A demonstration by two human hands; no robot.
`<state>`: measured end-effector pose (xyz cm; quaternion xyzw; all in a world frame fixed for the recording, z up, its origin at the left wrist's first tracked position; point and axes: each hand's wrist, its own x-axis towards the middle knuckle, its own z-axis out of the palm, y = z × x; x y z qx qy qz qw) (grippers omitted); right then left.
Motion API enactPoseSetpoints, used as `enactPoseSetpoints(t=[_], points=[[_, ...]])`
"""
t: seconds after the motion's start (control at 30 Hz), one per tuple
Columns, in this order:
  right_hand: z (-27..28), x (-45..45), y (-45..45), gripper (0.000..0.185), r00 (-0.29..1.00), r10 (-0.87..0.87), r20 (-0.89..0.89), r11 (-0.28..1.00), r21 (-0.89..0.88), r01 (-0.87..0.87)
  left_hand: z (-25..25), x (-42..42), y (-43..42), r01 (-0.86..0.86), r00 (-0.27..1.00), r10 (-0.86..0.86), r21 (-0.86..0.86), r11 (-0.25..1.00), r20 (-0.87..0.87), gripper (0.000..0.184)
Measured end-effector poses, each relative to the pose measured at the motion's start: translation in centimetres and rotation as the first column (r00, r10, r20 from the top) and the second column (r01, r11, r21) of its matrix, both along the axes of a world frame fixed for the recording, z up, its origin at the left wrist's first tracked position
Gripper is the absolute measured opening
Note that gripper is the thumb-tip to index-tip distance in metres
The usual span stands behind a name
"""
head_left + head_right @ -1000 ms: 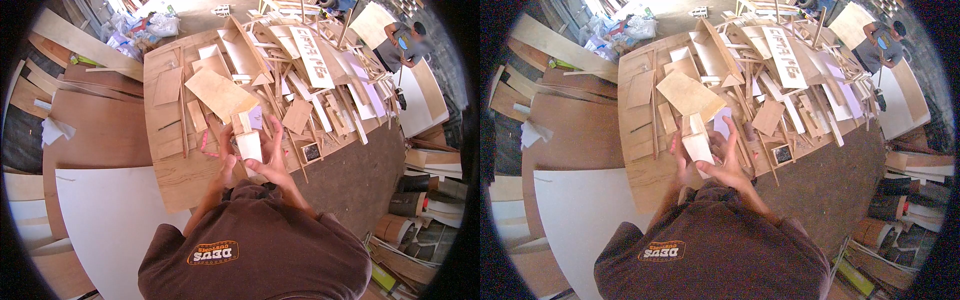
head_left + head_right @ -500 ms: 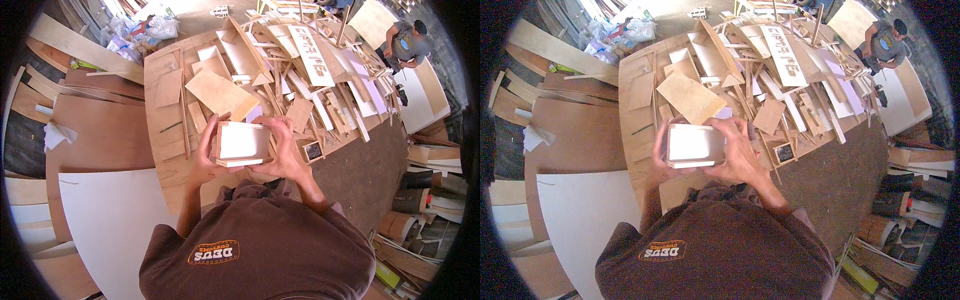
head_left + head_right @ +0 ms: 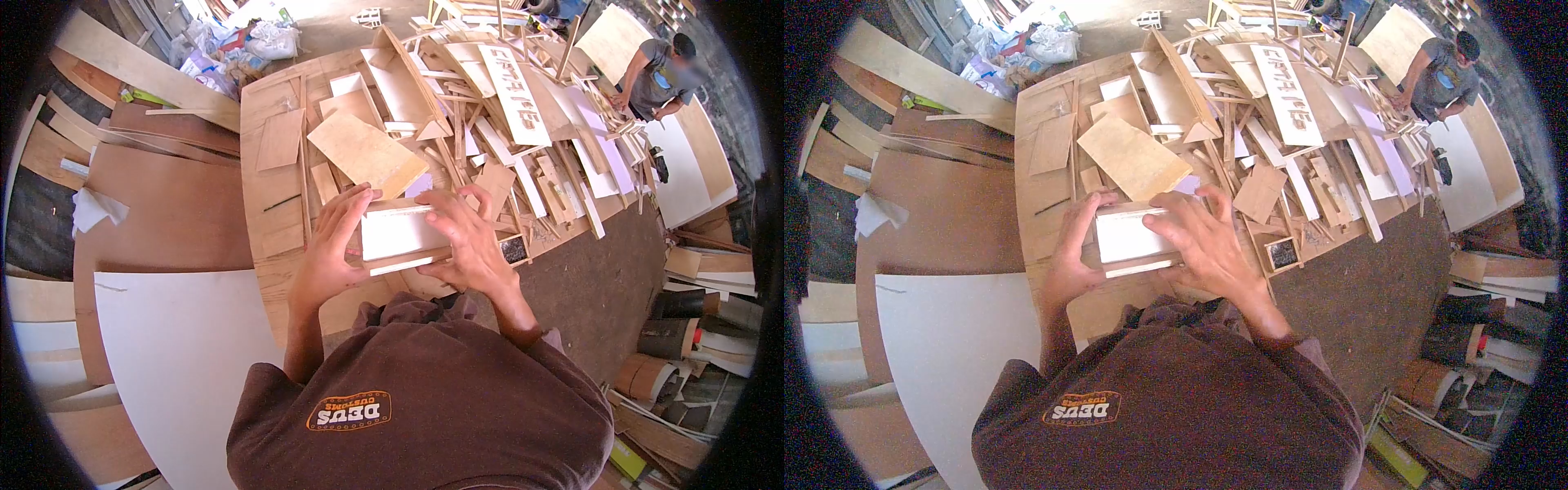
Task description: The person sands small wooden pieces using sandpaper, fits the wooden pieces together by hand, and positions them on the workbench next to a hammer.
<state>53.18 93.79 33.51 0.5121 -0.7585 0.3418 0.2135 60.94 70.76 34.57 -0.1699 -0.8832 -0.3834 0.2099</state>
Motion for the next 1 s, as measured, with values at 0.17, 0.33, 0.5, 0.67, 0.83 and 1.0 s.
enactPoseSetpoints(t=[0.17,0.33,0.5,0.67,0.83,1.0], points=[[0.2,0.1,0.6,0.106,1.0,-0.001,-0.015,1.0,0.022,0.002,-1.6,0.0,0.0,0.036,0.993,-0.058,0.192,0.981,0.106,0.1],[1.2,0.3,1.1,0.12,0.989,-0.105,0.108,0.995,0.01,0.104,-4.0,-0.5,-0.5,0.081,0.975,-0.189,0.599,0.797,0.12,0.106],[0.0,-0.1,2.2,0.135,0.902,0.058,0.427,0.923,-0.368,0.115,-4.3,-0.1,-0.7,0.105,0.993,-0.109,0.673,0.732,-0.037,0.115],[-0.1,0.1,3.0,0.123,0.825,0.141,0.548,0.955,-0.296,0.033,-4.3,0.2,-0.5,0.094,0.994,-0.105,0.7,0.708,-0.028,0.119],[0.8,0.6,2.9,0.111,0.779,0.157,0.607,0.978,-0.203,-0.039,-5.2,0.2,-0.7,0.2,0.977,-0.193,0.685,0.701,-0.087,0.116],[0.7,0.6,3.2,0.107,0.79,0.148,0.595,0.985,-0.159,-0.064,-4.9,0.4,-0.7,0.22,0.971,-0.223,0.67,0.709,-0.083,0.114]])
